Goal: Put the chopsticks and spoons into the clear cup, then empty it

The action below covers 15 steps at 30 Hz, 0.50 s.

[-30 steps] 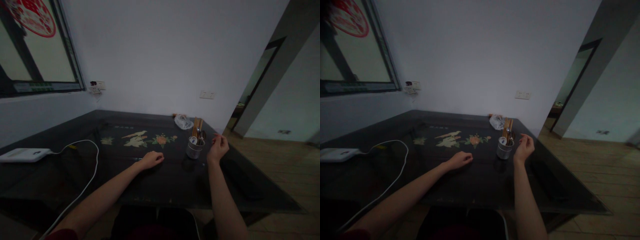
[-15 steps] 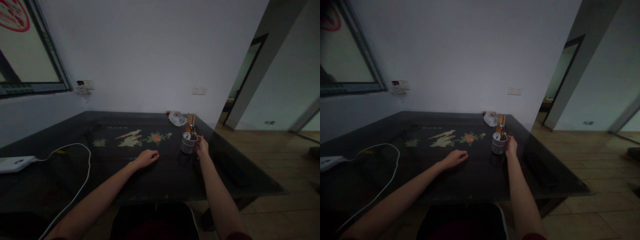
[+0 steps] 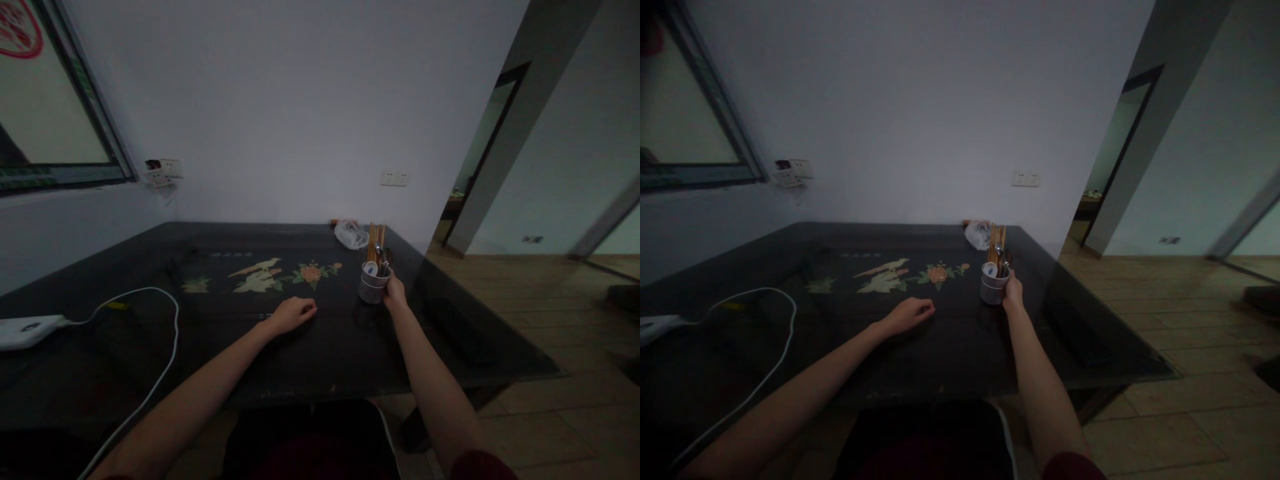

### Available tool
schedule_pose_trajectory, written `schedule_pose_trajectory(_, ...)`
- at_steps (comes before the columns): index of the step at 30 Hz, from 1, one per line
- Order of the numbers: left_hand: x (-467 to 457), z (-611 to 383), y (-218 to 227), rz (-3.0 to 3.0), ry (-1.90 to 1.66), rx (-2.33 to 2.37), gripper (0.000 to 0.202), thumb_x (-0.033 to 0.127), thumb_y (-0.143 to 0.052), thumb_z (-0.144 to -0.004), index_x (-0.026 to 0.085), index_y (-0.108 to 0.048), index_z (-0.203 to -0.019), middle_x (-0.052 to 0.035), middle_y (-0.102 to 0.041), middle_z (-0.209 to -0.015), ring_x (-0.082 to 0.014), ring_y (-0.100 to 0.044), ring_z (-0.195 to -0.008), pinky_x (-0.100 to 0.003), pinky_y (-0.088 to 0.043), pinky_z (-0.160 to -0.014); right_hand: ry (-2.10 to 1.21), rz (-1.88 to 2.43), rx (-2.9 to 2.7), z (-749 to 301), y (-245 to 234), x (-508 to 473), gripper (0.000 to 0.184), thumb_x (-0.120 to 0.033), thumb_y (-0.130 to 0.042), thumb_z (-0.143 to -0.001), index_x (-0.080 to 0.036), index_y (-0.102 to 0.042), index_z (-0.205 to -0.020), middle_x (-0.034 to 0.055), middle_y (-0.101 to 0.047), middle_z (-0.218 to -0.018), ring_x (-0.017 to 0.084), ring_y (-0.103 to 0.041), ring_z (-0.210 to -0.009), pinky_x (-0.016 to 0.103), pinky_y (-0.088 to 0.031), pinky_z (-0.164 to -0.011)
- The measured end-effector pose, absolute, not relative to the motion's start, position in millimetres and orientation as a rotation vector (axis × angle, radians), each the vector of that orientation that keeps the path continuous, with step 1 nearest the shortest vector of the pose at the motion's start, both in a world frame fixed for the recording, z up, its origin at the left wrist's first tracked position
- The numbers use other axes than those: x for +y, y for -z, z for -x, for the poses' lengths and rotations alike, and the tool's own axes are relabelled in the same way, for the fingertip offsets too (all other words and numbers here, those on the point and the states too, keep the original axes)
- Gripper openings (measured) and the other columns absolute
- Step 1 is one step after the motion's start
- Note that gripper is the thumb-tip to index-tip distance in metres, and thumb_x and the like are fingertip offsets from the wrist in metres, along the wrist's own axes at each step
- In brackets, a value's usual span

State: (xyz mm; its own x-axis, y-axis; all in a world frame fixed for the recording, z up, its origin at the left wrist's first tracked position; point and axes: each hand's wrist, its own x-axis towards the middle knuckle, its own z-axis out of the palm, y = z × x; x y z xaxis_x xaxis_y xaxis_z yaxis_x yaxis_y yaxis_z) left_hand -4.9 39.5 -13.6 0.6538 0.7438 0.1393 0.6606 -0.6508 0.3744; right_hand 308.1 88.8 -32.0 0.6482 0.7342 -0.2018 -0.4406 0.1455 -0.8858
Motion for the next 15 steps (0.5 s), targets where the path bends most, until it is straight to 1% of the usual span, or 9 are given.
schedule_pose_trajectory(7, 40.6, 5.5, 14.9, -2.581, -0.400, 1.133, 0.025, 0.036, -0.042, -0.090, 0.021, -0.062, -0.088, -0.0004, -0.065, -0.076, -0.0129, -0.057, -0.069, -0.021, -0.036, -0.060, -0.895, 1.117, -0.308, -292.5, 30.0, 85.9, 0.025, -0.037, -0.053, -0.084, -0.017, -0.067, -0.086, 0.0003, -0.069, -0.067, 0.014, -0.066, -0.069, 0.023, -0.054, -0.062)
schedule_pose_trajectory(12, 39.3, 5.1, 13.9, -2.576, -0.436, 1.110, 0.024, 0.035, -0.042, -0.090, 0.022, -0.062, -0.089, 0.0000, -0.065, -0.074, -0.0131, -0.057, -0.067, -0.021, -0.036, -0.060, -0.959, 1.060, -0.404, -272.5, 30.5, 83.2, 0.027, -0.040, -0.051, -0.086, -0.018, -0.066, -0.081, 0.0027, -0.072, -0.078, 0.014, -0.067, -0.077, 0.022, -0.054, -0.066)
schedule_pose_trajectory(15, 38.5, 5.1, 13.4, -2.562, -0.450, 1.107, 0.023, 0.034, -0.043, -0.089, 0.022, -0.062, -0.090, 0.0001, -0.065, -0.074, -0.0133, -0.058, -0.067, -0.021, -0.036, -0.059, -0.991, 1.027, -0.473, -260.6, 32.2, 82.1, 0.029, -0.043, -0.052, -0.085, -0.019, -0.067, -0.079, 0.0035, -0.072, -0.081, 0.015, -0.067, -0.082, 0.023, -0.054, -0.071)
